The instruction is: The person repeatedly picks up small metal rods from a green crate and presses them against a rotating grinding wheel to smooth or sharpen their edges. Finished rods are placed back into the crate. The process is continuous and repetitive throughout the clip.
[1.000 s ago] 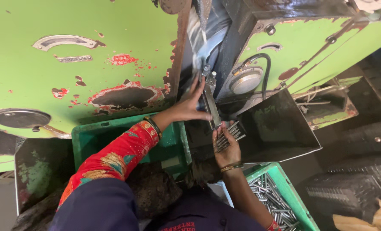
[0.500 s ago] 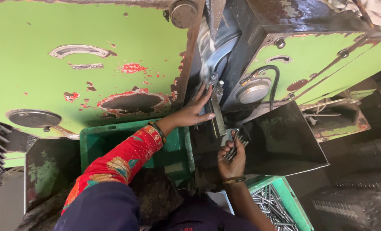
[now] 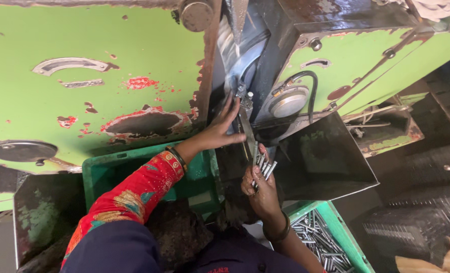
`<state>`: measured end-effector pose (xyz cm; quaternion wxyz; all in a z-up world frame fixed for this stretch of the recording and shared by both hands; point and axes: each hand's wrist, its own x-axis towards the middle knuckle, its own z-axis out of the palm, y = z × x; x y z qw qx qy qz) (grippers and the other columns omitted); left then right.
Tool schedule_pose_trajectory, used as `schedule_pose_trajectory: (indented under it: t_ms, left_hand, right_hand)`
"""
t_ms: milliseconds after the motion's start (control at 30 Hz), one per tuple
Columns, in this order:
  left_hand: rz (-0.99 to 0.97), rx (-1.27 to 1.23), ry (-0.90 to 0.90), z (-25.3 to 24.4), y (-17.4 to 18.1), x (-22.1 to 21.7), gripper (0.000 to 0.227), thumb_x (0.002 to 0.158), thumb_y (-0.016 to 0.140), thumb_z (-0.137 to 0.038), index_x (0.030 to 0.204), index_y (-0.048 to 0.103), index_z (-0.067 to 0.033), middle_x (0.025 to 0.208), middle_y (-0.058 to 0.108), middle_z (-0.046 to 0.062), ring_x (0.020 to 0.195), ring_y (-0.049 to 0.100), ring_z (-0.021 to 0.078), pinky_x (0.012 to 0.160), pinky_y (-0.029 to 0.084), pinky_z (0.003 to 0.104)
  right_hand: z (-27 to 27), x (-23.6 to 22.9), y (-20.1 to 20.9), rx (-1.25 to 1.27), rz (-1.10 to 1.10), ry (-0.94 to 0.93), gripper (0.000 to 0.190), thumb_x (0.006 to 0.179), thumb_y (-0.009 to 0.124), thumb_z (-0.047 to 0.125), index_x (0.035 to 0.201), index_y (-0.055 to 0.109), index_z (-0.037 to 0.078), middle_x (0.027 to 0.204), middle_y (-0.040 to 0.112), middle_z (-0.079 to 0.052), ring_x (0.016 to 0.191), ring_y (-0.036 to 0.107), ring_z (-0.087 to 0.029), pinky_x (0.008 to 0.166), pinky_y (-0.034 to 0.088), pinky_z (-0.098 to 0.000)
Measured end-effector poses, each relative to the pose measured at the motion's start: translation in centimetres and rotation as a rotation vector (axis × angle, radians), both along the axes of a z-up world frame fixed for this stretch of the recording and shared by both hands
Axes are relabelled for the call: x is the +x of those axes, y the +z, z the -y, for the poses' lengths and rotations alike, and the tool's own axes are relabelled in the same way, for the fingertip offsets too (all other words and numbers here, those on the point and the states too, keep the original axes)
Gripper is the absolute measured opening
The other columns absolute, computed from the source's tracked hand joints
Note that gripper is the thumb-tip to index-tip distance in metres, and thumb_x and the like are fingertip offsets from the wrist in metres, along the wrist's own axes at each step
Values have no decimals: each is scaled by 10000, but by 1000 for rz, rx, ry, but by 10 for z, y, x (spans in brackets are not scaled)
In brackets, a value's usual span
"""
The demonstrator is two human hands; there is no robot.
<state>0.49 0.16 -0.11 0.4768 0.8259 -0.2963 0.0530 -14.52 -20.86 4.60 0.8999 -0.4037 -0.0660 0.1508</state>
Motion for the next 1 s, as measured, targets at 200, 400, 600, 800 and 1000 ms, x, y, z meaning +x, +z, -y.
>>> schedule_pose_trajectory:
  t_ms: [200,400,600,800,1000]
  left_hand:
    - [51,31,-40,2,9,-2,1511,667,890,-600,1592,-209,-128,1637,-259,295,1543,-117,493,1235,127,575]
    - [8,42,-39,-1,4,-1,1306,845,798,-533,1626,-175,-148,1673,-280,251,1579,-141,467,1263,104,558]
    - [117,-24,94,1,-8,-2,837,1098,559,-402,1714,45,-167,1791,-94,182,1666,5,363,1347,172,509]
    - [8,5,81,2,2,-6,1100,919,717,-491,1675,6,-129,1730,-121,241,1614,10,444,1273,162,528]
    - [41,17,14,3,12,-7,1433,670,872,-607,1613,-99,-136,1650,-179,324,1538,-36,490,1216,168,538]
  right_hand:
    - [2,10,-9,-66,-133,-39,633,1007,566,220,1570,278,205,800,537,-24,552,437,-79,503,366,-234]
    - [7,19,-34,64,-213,-43,258,1083,535,309,1260,484,128,798,530,-18,545,423,-84,495,338,-238]
    - [14,29,-40,263,-345,32,163,1047,517,320,1113,560,178,784,529,25,569,443,-76,487,342,-232]
    - [10,28,-41,189,-390,-169,126,1028,551,221,1147,569,184,843,576,19,689,506,-89,568,409,-235]
    - [10,25,-41,190,-330,-299,170,1026,603,181,1193,570,187,897,613,9,772,574,-96,675,503,-243]
